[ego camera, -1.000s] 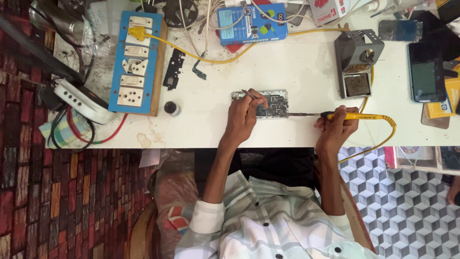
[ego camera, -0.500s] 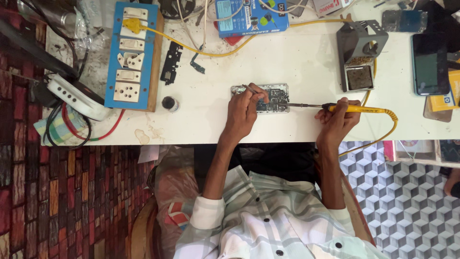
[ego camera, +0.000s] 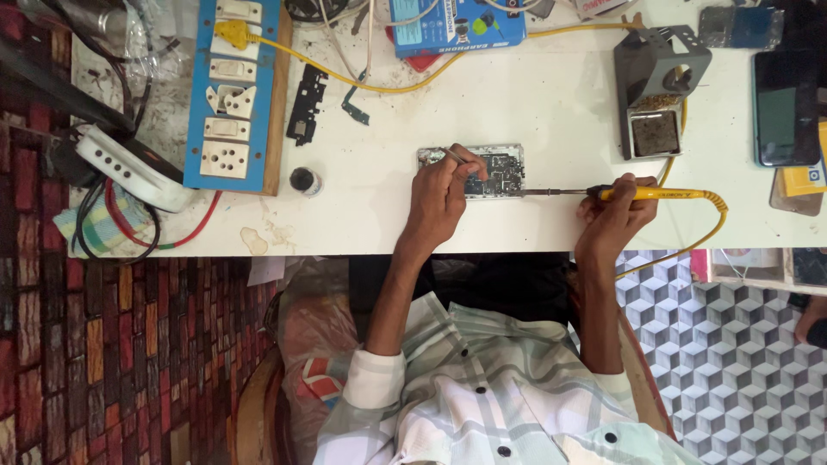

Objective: The person uses a soldering iron and tweezers to work on a small circuit board placed on a workbench. They repeatedly apply heat to specific points on the board while holding it steady with tweezers.

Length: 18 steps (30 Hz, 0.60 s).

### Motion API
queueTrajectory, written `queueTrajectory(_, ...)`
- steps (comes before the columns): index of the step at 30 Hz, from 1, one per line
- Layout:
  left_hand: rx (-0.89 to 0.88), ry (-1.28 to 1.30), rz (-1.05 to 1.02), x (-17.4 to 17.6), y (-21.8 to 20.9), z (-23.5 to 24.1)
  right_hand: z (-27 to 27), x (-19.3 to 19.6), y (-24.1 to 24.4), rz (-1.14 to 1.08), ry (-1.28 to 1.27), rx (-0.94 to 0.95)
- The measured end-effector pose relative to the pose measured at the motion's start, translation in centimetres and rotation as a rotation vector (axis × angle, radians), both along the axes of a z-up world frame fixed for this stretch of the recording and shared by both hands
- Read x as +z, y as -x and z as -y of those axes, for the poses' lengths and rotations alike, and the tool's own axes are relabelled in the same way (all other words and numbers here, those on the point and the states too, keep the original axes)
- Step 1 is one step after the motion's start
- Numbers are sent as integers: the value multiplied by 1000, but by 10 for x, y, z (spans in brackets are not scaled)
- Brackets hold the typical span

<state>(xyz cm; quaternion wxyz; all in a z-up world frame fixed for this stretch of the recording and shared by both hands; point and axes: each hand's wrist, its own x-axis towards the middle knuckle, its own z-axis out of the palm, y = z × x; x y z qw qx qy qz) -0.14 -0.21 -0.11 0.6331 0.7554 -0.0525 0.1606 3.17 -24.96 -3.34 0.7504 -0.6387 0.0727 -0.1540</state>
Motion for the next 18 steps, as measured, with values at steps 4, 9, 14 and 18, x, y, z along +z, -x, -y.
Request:
queueTrajectory(4, -7, 3, -18, 0, 0, -1, 4, -1, -2, 23, -110, 13)
queueTrajectory(9, -7, 1, -58, 1, 0, -1, 3, -1, -5, -6, -144, -15)
queueTrajectory(14, -16, -2, -72, 1, 0, -2, 0, 2, 0, -11, -97, 8)
queueTrajectory(18, -11, 5, -4, 1, 1, -1, -1, 1, 1, 35, -92, 54)
